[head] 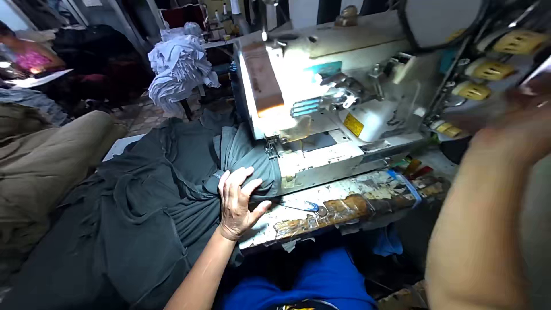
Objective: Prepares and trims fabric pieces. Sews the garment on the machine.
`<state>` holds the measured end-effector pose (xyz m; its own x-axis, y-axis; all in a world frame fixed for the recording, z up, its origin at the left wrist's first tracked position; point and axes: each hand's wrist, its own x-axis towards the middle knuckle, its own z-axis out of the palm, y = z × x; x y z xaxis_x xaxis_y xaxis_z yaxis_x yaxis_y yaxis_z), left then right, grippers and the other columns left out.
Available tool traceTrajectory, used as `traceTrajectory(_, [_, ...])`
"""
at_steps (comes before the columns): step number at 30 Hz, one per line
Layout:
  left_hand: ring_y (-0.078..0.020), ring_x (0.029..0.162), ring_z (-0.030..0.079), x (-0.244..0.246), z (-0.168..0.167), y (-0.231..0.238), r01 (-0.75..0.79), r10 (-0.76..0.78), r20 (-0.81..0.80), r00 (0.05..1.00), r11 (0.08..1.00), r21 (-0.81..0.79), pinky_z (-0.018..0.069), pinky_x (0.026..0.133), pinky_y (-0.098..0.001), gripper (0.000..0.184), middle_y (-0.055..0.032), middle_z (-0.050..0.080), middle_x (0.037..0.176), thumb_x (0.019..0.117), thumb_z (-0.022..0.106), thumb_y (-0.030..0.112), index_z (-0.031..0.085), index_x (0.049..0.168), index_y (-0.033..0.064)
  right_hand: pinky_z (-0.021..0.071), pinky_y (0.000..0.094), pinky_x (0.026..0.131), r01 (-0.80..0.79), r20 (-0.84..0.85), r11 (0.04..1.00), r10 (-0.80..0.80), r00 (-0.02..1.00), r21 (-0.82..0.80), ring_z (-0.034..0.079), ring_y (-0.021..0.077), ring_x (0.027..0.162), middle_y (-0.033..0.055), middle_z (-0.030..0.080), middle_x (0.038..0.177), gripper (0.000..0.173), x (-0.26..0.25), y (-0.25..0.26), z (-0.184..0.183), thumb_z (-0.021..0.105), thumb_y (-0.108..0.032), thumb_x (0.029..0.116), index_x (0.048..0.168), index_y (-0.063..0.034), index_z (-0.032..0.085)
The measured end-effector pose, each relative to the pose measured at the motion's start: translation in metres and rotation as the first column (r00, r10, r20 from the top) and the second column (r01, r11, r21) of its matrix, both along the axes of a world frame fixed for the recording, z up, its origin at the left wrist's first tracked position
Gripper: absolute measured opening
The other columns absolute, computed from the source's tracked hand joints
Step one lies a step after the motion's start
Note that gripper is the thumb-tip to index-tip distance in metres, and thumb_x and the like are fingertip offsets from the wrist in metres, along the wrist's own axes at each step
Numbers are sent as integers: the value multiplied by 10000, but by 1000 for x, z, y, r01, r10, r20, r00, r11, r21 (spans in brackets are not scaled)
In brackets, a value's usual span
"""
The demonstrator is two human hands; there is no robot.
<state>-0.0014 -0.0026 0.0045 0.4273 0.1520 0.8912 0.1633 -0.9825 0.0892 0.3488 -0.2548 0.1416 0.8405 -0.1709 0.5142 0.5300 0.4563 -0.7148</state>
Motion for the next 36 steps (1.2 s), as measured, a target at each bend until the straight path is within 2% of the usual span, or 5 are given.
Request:
traceTrajectory(4, [-431, 1384, 468, 9, 66, -2, -319, 251, -310, 917, 928, -192, 242, 1165, -660, 485, -191, 609, 1400, 1015, 538, 398, 660, 1329, 48, 575, 267, 696, -38, 267, 806, 240, 934, -590, 674, 63, 693, 22, 705, 735, 243, -139, 27, -115, 624, -147, 955, 801, 12, 724])
traceTrajectory(9, [-447, 1080, 628, 52, 98, 18, -337, 286, -570, 770, 941, 17, 380, 1002, -670, 232, -221, 700, 1052, 991, 627, 200, 753, 1070, 22, 547, 551, 906, 93, 319, 365, 626, 711, -926, 686, 382, 1012, 150, 729, 999, 429, -193, 73, -166, 602, -129, 909, 1325, -140, 708])
traceTrajectory(16, [-453, 1290, 545, 77, 115, 101, -520, 252, -587, 769, 781, -346, 310, 1122, -656, 334, -272, 653, 1273, 980, 630, 146, 665, 1251, -47, 592, 290, 761, -23, 436, 648, 538, 722, -762, 730, 166, 846, 113, 762, 991, 372, -188, 78, -169, 453, -275, 1084, 1231, -63, 721])
traceTrajectory(20, [-87, 830, 638, 17, 120, 93, -61, 74, -27, 997, 499, -865, 551, 787, -317, 190, -24, 658, 912, 1051, 553, 213, 656, 1050, 54, 545, 249, 694, -80, 426, 673, 551, 717, -736, 700, 119, 808, 113, 757, 975, 676, -186, 58, -128, 247, -564, 1089, 1283, -99, 699])
traceTrajectory(36, [-16, 643, 596, -61, 109, 27, 215, -150, 165, 975, 435, -874, 515, 603, -182, 141, 39, 642, 748, 1027, 596, 115, 674, 910, 101, 476, 438, 433, 354, 578, 471, 519, 630, -808, 660, 288, 565, 98, 664, 712, 399, -210, 110, -107, 482, -369, 1041, 942, -86, 746])
